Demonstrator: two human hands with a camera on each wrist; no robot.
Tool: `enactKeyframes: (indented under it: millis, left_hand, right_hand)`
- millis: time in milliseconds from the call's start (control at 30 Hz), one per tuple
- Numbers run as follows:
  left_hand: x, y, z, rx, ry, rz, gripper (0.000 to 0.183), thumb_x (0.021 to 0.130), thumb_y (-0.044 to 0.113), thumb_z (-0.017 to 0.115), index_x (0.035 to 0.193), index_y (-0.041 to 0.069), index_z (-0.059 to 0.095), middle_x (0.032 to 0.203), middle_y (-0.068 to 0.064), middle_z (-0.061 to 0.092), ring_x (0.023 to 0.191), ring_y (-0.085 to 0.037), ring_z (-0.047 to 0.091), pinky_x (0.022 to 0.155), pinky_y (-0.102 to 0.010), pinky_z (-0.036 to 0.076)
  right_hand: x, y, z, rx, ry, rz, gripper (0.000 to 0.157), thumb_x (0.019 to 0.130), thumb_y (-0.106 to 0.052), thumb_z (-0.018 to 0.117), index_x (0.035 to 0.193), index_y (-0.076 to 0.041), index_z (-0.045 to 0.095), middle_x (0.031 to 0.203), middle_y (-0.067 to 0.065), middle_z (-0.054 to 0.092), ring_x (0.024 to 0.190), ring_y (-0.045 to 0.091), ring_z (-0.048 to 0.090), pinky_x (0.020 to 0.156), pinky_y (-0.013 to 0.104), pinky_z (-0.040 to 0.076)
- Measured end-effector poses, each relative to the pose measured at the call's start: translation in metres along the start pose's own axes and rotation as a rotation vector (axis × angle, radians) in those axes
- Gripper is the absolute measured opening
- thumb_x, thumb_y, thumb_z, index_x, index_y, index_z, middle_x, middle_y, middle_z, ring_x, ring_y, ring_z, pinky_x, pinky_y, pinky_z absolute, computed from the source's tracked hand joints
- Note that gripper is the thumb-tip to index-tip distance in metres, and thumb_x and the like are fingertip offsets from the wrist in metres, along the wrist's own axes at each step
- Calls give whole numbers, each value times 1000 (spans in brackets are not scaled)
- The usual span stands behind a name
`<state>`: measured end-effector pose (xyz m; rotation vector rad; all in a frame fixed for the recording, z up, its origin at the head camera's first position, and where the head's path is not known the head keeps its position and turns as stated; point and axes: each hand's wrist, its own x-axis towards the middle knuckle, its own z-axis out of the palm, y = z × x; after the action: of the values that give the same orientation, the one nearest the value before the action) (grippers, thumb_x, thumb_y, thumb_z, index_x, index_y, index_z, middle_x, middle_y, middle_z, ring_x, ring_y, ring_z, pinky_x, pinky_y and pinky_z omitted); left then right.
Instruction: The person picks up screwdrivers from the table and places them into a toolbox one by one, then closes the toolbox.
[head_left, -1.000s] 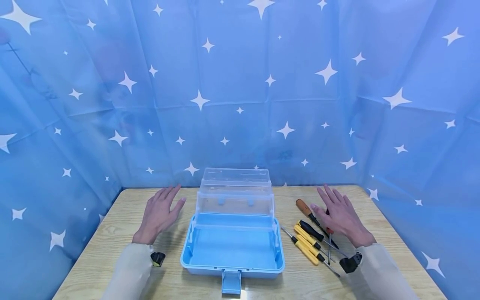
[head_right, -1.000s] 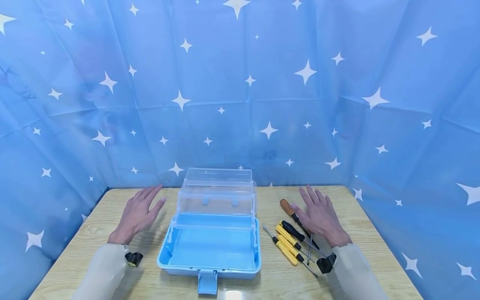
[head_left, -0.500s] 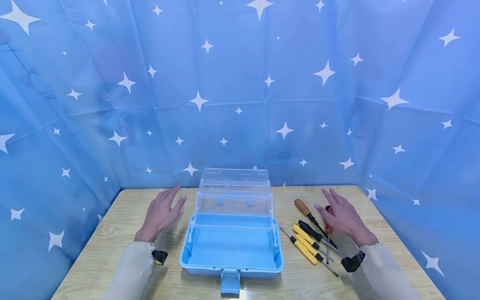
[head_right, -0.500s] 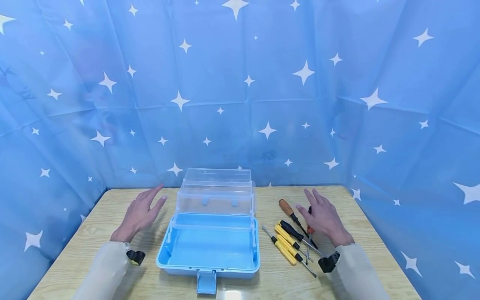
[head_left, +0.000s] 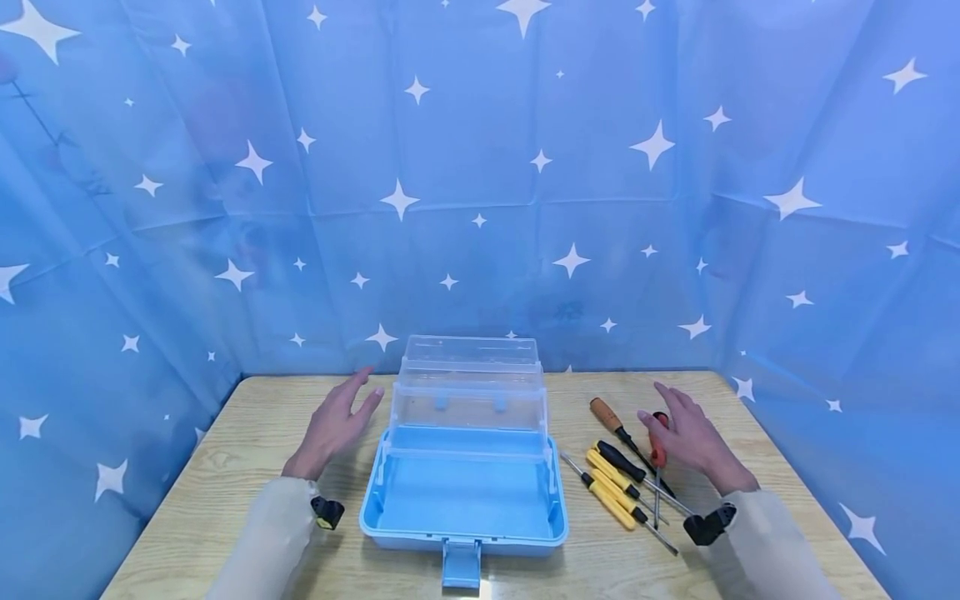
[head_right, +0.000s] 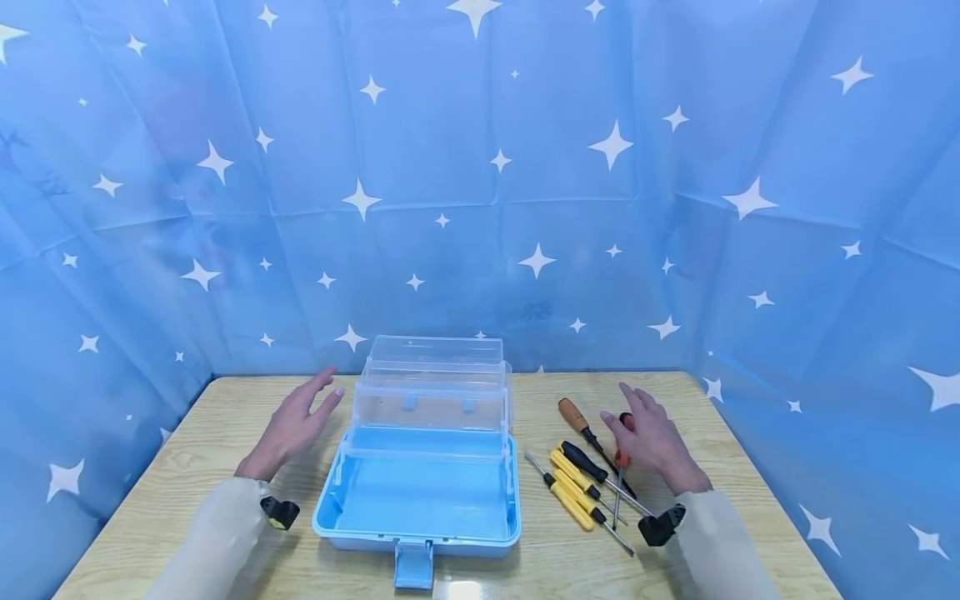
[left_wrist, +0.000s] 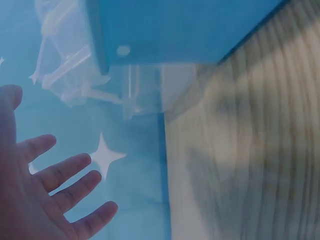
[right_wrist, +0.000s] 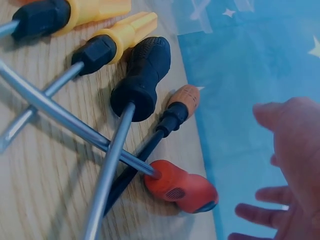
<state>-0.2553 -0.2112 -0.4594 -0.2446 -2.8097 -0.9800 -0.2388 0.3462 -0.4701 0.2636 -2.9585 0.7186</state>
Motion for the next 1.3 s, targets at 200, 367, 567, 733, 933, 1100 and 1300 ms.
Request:
enactKeyframes:
  millis: [200,367,567,733,933,1100,1300]
  left_hand:
    - [5,7,8,-123,-38,-43,67,102,56,40,157,21,27,152,-19,42,139,-42,39,110,-64,33]
    - [8,11,12,-238,-68,-48,71,101,58,41,159,22,22,154,-19,38,140,-38,39,112,-58,35]
    - [11,16,14,-318,-114,-21,72,100,59,43,159,29,17,158,-16,34,142,-37,37,112,-59,35]
    - [13,20,16,-371,-157,3,70,101,53,47,159,31,16,157,-17,34,140,-40,39,110,-61,36]
    - [6,23,26,-383,-177,7,72,98,53,52,158,38,15,158,-14,33,138,-43,40,106,-65,38]
    - [2,28,32,-380,-169,22,73,98,51,55,158,39,14,165,-7,19,145,-44,29,110,-68,31]
    - [-1,32,40,-328,-157,-6,76,95,55,57,157,38,16,166,-4,15,150,-39,18,112,-69,23]
  right_hand:
    - [-1,7,3,63,-5,28,78,102,-43,49,154,6,19,149,42,22,122,58,43,93,70,42]
    - [-4,12,3,100,-16,85,76,103,-39,49,154,7,17,146,43,22,113,54,52,84,63,50]
    - [-5,17,2,164,-27,132,71,104,-31,49,151,12,17,141,46,28,109,54,56,80,58,54]
    - [-7,20,4,208,-52,179,72,106,-35,44,151,13,15,141,47,28,117,60,48,83,60,52]
    - [-9,24,8,233,-84,225,76,105,-42,41,153,9,12,143,44,27,125,61,39,88,63,49]
    - [-9,27,12,232,-97,259,76,105,-42,43,153,9,13,142,43,30,125,60,39,87,60,50]
    - [-8,26,14,249,-102,294,76,103,-39,48,151,10,16,132,39,43,113,49,52,79,48,52]
